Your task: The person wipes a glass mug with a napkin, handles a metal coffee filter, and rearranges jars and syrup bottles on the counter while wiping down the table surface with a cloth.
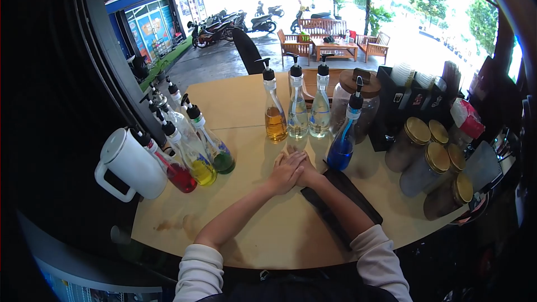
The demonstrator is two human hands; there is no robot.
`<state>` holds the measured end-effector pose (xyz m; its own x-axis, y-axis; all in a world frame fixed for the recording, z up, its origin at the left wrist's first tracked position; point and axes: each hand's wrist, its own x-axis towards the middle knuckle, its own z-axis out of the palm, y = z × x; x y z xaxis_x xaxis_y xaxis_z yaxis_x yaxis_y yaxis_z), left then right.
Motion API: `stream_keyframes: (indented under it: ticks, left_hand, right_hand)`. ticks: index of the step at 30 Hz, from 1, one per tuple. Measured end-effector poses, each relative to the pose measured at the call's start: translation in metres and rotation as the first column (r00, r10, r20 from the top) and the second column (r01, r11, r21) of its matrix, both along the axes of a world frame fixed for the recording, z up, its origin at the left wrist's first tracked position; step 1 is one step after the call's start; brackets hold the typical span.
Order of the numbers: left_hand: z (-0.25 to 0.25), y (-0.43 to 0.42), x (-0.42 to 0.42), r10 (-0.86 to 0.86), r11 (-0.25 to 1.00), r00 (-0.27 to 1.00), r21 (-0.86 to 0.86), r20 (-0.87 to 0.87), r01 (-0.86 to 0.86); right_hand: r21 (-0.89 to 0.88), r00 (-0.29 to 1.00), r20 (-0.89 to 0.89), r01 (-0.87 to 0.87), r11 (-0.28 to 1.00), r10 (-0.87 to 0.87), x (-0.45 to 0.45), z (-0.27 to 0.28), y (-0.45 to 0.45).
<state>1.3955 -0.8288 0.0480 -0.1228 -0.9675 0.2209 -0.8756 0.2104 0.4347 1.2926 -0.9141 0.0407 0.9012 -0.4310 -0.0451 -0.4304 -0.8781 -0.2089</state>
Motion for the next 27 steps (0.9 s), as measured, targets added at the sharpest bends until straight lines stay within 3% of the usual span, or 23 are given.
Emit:
stream_keyframes:
  ticks: [3,5,9,10,11,12,13,14,15,16,17,18,19,20,21,22,23,25,27]
  left_hand:
    - [0.012,0.003,0.005,0.095,0.991,0.991,0.099,-0.095,-0.085]
    - [0.011,0.005,0.009,0.133,0.984,0.986,0.135,-0.097,-0.119]
    - [0.012,0.001,0.018,0.222,0.95,0.975,0.23,-0.013,-0.213]
    - [0.014,0.001,0.016,0.213,0.952,0.977,0.23,-0.018,-0.203]
    - [0.017,0.0,0.014,0.248,0.945,0.969,0.218,0.011,-0.244]
    - [0.019,-0.001,0.012,0.283,0.937,0.958,0.202,0.041,-0.285]
    - [0.008,-0.004,0.011,0.283,0.958,0.959,-0.036,0.012,-0.283]
    - [0.019,-0.005,0.004,0.271,0.962,0.963,-0.036,0.011,-0.27]
    - [0.033,-0.009,-0.003,0.253,0.967,0.967,-0.025,-0.017,-0.253]
    - [0.041,-0.011,-0.01,0.236,0.971,0.971,-0.015,-0.043,-0.237]
    - [0.033,-0.019,-0.014,0.201,0.958,0.963,-0.171,-0.177,-0.232]
    - [0.033,-0.024,-0.022,0.193,0.959,0.965,-0.172,-0.18,-0.224]
    - [0.043,-0.025,-0.033,0.17,0.965,0.921,-0.13,-0.351,-0.228]
    - [0.048,-0.027,-0.042,0.149,0.971,0.847,-0.087,-0.511,-0.224]
    - [0.034,-0.037,-0.044,0.037,0.942,0.909,-0.29,-0.415,-0.171]
    - [0.03,-0.04,-0.049,0.032,0.941,0.91,-0.293,-0.414,-0.167]
    - [0.029,-0.042,-0.053,0.041,0.936,0.899,-0.297,-0.437,-0.187]
    - [0.03,-0.04,-0.059,0.049,0.929,0.889,-0.305,-0.456,-0.208]
    - [0.038,-0.03,-0.062,0.089,0.962,0.875,-0.188,-0.476,-0.2]
  right_hand:
    - [-0.064,0.993,0.119,0.002,0.998,0.006,-0.001,-0.005,-0.001]
    - [0.048,0.999,0.04,-0.007,0.999,0.006,-0.007,0.016,0.006]
    - [-0.001,0.992,0.124,0.018,1.0,-0.018,-0.043,0.037,0.016]
    - [-0.005,0.927,0.375,0.011,1.0,-0.008,-0.055,0.042,0.018]
    - [-0.015,0.799,0.601,0.005,1.0,0.005,-0.067,0.05,0.021]
    - [-0.017,0.802,0.598,0.015,1.0,-0.002,-0.081,0.06,0.024]
    - [0.016,0.844,0.532,0.064,0.998,-0.063,-0.095,0.077,0.029]
    - [0.047,0.878,0.462,0.117,0.992,-0.125,-0.107,0.088,0.035]
    - [-0.064,0.742,0.667,0.134,0.989,-0.057,-0.114,0.091,0.039]
    - [-0.063,0.744,0.665,0.145,0.987,-0.067,-0.122,0.091,0.04]
    - [-0.073,0.649,0.754,0.232,0.97,-0.099,-0.13,0.092,0.038]
    - [-0.075,0.542,0.832,0.316,0.946,-0.115,-0.137,0.095,0.034]
    - [0.012,0.439,0.884,0.321,0.947,-0.16,-0.142,0.086,0.022]
    - [0.009,0.439,0.884,0.326,0.945,-0.16,-0.143,0.086,0.017]
    - [0.104,0.371,0.895,0.368,0.924,-0.248,-0.144,0.088,0.012]
    - [0.2,0.299,0.894,0.401,0.894,-0.334,-0.145,0.088,0.007]
    - [0.272,0.352,0.84,0.385,0.882,-0.412,-0.146,0.082,-0.003]
    - [0.315,0.354,0.833,0.328,0.891,-0.425,-0.138,0.072,-0.019]
    - [0.358,0.357,0.827,0.262,0.896,-0.435,-0.127,0.059,-0.035]
